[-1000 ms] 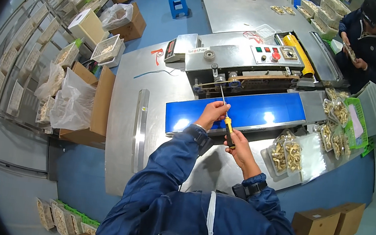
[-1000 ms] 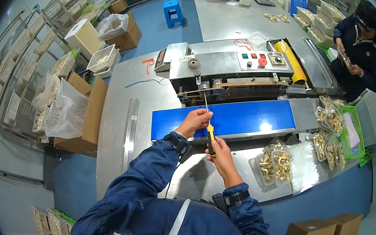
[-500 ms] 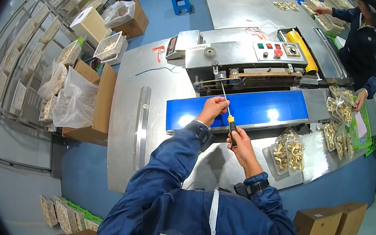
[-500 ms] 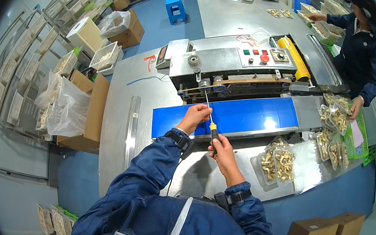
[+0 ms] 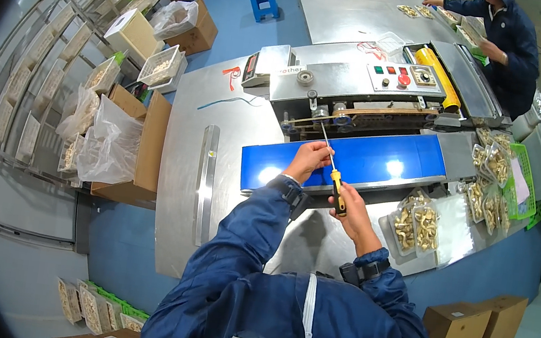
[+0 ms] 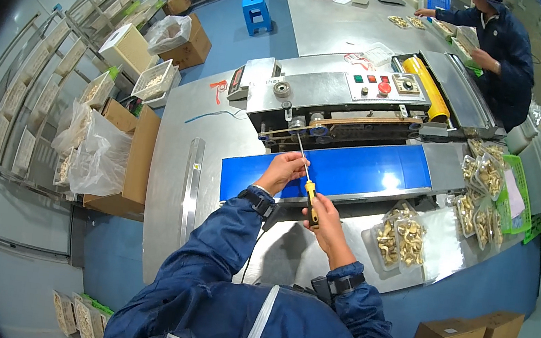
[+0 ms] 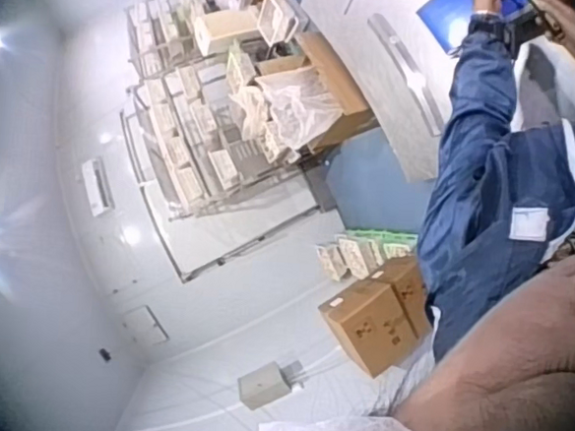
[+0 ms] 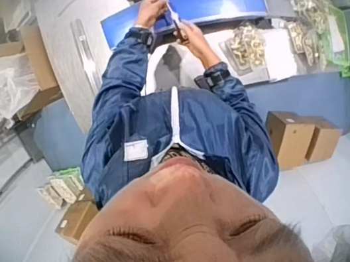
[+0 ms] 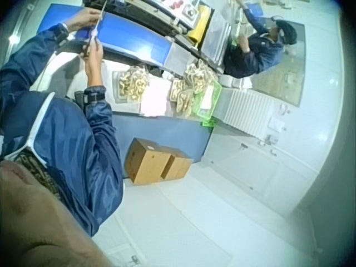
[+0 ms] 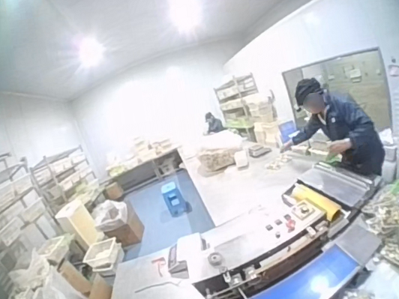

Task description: The person uses a screwdriver to loosen and tighten screws on a packaging machine while handling small plastic trays of food.

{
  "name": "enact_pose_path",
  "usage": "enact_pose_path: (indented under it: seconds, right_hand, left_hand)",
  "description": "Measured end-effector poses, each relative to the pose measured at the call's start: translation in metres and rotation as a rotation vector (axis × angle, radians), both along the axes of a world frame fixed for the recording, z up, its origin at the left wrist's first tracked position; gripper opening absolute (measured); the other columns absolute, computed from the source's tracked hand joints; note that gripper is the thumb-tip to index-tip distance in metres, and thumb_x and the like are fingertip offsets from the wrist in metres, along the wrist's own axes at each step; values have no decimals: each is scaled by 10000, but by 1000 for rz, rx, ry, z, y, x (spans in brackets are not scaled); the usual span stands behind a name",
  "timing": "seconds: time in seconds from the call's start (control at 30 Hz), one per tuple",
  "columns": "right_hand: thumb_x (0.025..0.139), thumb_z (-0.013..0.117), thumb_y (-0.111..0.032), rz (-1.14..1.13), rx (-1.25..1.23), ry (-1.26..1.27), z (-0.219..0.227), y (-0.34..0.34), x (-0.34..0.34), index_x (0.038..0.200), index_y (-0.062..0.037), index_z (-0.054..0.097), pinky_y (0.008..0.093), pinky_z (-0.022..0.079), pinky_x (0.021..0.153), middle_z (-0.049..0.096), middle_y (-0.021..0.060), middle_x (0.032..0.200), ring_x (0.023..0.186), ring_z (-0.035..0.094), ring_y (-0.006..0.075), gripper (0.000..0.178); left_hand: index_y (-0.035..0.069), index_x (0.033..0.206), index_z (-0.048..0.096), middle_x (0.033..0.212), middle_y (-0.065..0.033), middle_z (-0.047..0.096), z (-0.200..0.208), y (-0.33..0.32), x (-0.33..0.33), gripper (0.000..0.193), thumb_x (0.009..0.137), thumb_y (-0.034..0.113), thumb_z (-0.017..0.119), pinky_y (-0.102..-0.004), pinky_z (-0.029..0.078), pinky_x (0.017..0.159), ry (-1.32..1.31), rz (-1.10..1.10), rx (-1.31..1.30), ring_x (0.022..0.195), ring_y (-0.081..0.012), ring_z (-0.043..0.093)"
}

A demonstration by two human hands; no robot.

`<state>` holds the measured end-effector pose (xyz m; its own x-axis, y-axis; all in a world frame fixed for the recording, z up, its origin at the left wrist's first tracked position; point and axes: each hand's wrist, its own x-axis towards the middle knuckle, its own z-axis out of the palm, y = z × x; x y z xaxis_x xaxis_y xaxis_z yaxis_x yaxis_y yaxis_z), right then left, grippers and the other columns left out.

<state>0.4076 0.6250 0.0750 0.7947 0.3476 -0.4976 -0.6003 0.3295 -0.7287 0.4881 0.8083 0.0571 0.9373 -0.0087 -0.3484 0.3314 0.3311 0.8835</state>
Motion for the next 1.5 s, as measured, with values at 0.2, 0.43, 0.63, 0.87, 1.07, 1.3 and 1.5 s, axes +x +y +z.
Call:
enact_pose_path:
  seconds: [0.2,0.43,0.63,0.87,1.07,1.3,1.5]
  right_hand:
    - [996,410,-271,62,20,56,-10,-8,10,1122,-43,547,246,428,506,630,58,923,721,587,117,295]
    - [975,488,-256,-22,16,44,-4,-7,9,1135,-76,550,246,416,508,629,44,930,717,576,104,249]
    - [987,472,-251,-9,76,10,-10,-4,7,1228,-67,510,244,457,552,627,67,943,735,582,122,305]
    - [999,441,-276,37,159,178,0,-12,10,1184,-63,546,250,459,528,623,56,930,732,595,124,301]
    - [1003,433,-301,63,105,94,-15,-6,3,1121,-47,556,257,451,542,617,46,911,728,579,122,306]
    - [999,445,-348,42,202,235,23,-5,-2,1184,-57,528,233,449,572,606,39,903,726,573,121,355]
    - [992,455,-297,164,149,41,-8,-10,2,1142,-26,538,235,416,510,610,54,912,673,567,111,321]
  left_hand:
    - [50,853,636,758,10,596,6,-4,5,112,892,155,643,-214,494,648,-56,-24,179,684,-75,566]
    - [36,898,639,861,-18,647,0,0,7,107,922,133,601,-222,533,697,-25,-58,26,747,-94,613]
    - [44,920,635,855,-10,639,-1,3,11,82,910,120,608,-219,534,700,-46,-65,279,744,-80,606]
    - [40,986,616,874,-28,648,3,-1,8,117,911,130,620,-211,532,651,-17,9,-119,744,-99,616]
    - [62,888,633,726,21,581,2,3,15,117,908,177,638,-175,422,544,-47,-57,103,600,-60,528]
    - [41,1027,600,934,-64,654,-4,11,17,125,923,111,593,-266,537,736,-27,-27,-39,813,-121,620]
    - [37,1110,559,926,-65,642,8,6,18,215,918,124,603,-262,530,738,1,-46,-34,806,-119,614]
